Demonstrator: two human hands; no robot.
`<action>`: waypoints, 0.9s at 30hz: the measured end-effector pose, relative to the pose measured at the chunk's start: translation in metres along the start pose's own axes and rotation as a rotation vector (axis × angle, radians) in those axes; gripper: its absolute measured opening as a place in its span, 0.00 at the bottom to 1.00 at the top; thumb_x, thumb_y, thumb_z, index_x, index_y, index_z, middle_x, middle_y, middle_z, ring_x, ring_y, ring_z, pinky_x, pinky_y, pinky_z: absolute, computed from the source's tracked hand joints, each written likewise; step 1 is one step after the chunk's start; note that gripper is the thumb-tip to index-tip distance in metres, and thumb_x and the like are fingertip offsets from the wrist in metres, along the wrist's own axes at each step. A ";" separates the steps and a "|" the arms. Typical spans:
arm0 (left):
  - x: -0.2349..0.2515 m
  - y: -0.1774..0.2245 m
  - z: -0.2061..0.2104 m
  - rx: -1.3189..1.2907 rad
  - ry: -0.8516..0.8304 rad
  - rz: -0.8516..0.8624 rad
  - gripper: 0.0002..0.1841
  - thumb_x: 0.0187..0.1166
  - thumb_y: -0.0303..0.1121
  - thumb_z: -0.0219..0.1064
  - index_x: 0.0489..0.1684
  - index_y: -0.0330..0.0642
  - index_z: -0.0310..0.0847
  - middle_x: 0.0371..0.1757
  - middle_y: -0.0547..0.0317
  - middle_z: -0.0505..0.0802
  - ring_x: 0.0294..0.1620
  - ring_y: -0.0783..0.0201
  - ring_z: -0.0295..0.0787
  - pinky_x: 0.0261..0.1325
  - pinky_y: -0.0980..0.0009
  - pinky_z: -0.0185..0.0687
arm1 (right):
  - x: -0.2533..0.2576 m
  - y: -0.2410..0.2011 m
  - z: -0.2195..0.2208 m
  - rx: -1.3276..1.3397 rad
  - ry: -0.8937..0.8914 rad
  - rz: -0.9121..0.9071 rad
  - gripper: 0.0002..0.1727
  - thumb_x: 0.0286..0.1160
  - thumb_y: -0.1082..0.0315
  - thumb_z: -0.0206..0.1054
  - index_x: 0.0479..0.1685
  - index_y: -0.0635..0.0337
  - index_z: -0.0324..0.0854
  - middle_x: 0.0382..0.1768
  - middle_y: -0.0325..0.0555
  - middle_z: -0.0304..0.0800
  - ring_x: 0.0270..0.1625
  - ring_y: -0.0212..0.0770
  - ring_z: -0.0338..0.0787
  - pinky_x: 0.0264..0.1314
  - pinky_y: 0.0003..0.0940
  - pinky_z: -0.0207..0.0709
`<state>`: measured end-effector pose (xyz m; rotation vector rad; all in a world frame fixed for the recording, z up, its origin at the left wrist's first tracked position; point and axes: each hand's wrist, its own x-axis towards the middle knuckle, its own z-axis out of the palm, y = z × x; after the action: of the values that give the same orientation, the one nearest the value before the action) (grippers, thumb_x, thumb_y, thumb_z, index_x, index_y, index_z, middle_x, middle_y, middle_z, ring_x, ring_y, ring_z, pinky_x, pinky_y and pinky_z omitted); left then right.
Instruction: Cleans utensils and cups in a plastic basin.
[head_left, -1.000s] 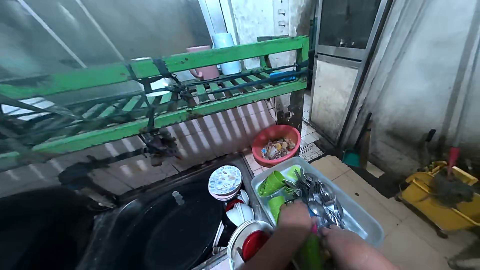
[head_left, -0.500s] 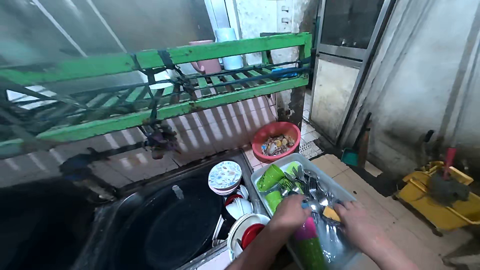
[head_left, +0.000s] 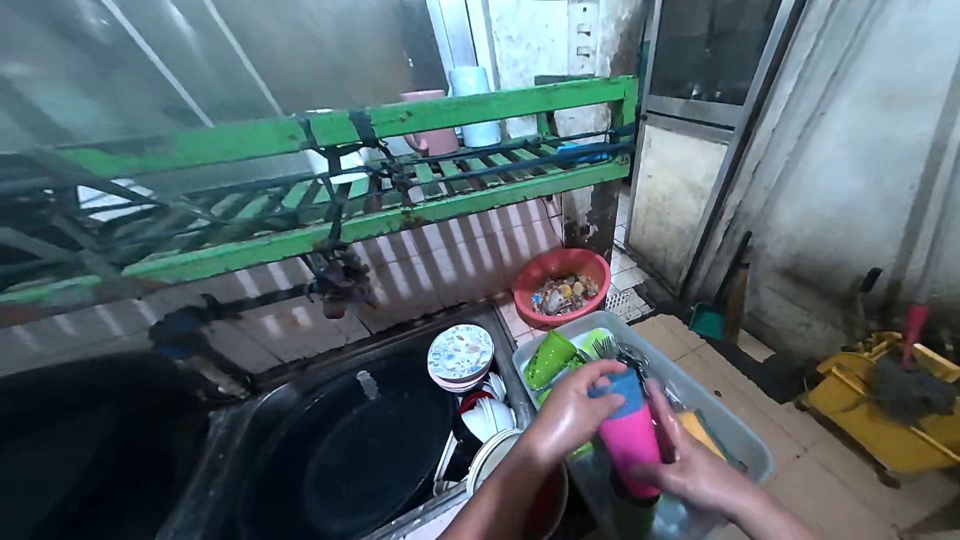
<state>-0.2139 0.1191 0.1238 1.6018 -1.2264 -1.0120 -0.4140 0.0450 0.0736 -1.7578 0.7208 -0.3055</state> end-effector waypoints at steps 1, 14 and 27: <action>0.000 0.001 0.000 -0.056 0.030 0.022 0.20 0.79 0.29 0.72 0.70 0.45 0.82 0.46 0.57 0.92 0.46 0.66 0.90 0.54 0.65 0.87 | 0.003 0.000 0.004 0.021 0.004 0.057 0.72 0.52 0.59 0.83 0.97 0.51 0.28 0.85 0.58 0.64 0.79 0.43 0.79 0.78 0.43 0.76; 0.017 -0.004 -0.015 0.143 0.276 -0.169 0.17 0.86 0.35 0.67 0.70 0.43 0.83 0.65 0.49 0.90 0.61 0.55 0.89 0.67 0.51 0.82 | 0.018 -0.002 0.010 -0.621 0.084 0.112 0.52 0.66 0.57 0.79 0.93 0.55 0.54 0.76 0.62 0.75 0.78 0.59 0.78 0.82 0.55 0.70; -0.006 -0.005 0.003 0.863 0.083 0.313 0.23 0.85 0.38 0.64 0.78 0.44 0.79 0.85 0.50 0.76 0.89 0.47 0.64 0.88 0.44 0.60 | -0.025 -0.018 -0.051 -0.793 0.129 0.116 0.31 0.84 0.63 0.66 0.87 0.56 0.68 0.83 0.57 0.72 0.82 0.58 0.76 0.83 0.59 0.68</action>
<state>-0.2167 0.1252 0.1184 1.9454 -1.9266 -0.1908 -0.4556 0.0232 0.1103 -2.4382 1.1337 -0.0440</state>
